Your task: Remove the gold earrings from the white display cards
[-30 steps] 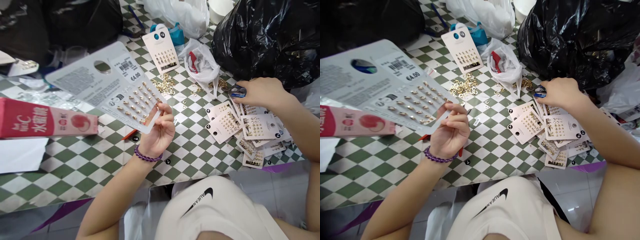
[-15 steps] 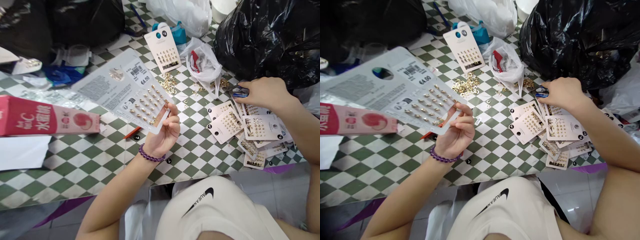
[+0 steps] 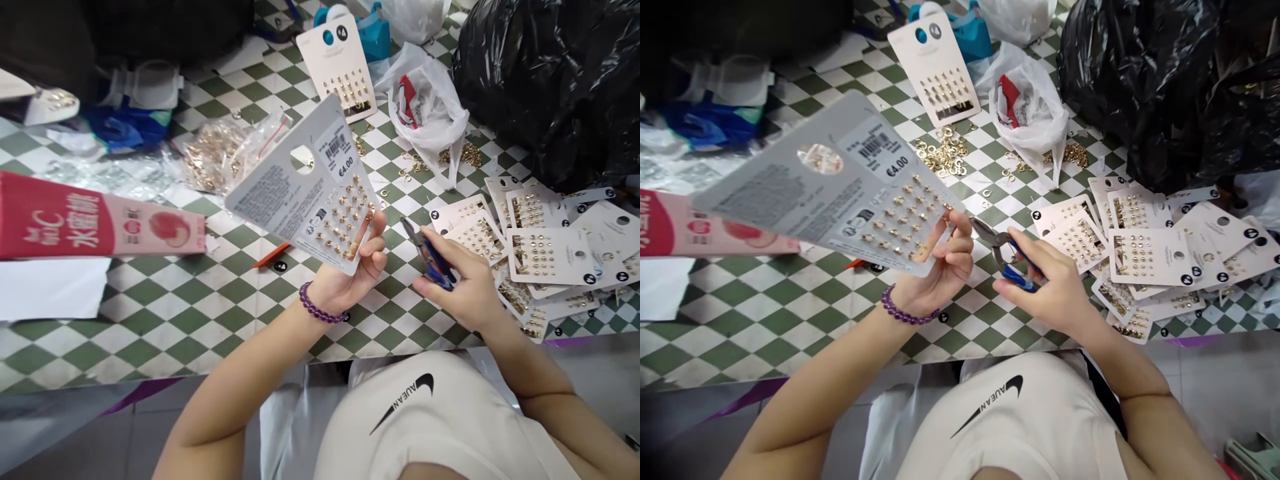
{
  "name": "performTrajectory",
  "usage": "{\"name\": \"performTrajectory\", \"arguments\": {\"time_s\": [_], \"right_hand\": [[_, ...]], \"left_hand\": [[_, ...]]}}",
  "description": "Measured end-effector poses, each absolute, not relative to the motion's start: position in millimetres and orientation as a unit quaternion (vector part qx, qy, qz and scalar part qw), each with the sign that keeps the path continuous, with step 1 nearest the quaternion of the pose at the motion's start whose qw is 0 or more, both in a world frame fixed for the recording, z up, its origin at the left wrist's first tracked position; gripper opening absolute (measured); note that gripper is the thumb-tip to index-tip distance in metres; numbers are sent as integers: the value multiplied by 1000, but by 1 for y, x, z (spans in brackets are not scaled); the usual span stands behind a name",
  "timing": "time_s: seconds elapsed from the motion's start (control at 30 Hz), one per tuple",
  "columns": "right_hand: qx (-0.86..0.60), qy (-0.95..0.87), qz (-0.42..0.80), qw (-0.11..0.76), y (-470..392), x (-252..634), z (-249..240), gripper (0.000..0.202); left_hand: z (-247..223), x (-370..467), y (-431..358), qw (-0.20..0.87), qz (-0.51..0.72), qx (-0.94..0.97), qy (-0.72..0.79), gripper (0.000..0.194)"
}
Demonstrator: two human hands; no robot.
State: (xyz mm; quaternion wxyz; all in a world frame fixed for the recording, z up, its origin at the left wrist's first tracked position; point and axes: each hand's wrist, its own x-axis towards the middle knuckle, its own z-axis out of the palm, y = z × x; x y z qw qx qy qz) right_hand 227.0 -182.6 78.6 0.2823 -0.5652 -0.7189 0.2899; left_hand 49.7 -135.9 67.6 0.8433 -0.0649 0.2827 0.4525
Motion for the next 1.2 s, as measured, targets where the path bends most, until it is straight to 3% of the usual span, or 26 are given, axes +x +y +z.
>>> {"name": "performTrajectory", "arguments": {"time_s": [0.27,0.57,0.8,1.2], "right_hand": [[-561,-722,286,289,-182,217,71,59],[-555,-733,271,286,-181,214,68,58],[-556,-732,267,289,-181,214,65,57],[-568,-705,321,277,-179,215,64,57]], "left_hand": [[56,52,-142,839,463,-28,283,12],[48,53,-144,837,478,7,264,10],[49,54,-143,836,482,7,261,23],[57,54,-140,839,446,-39,308,15]]}}
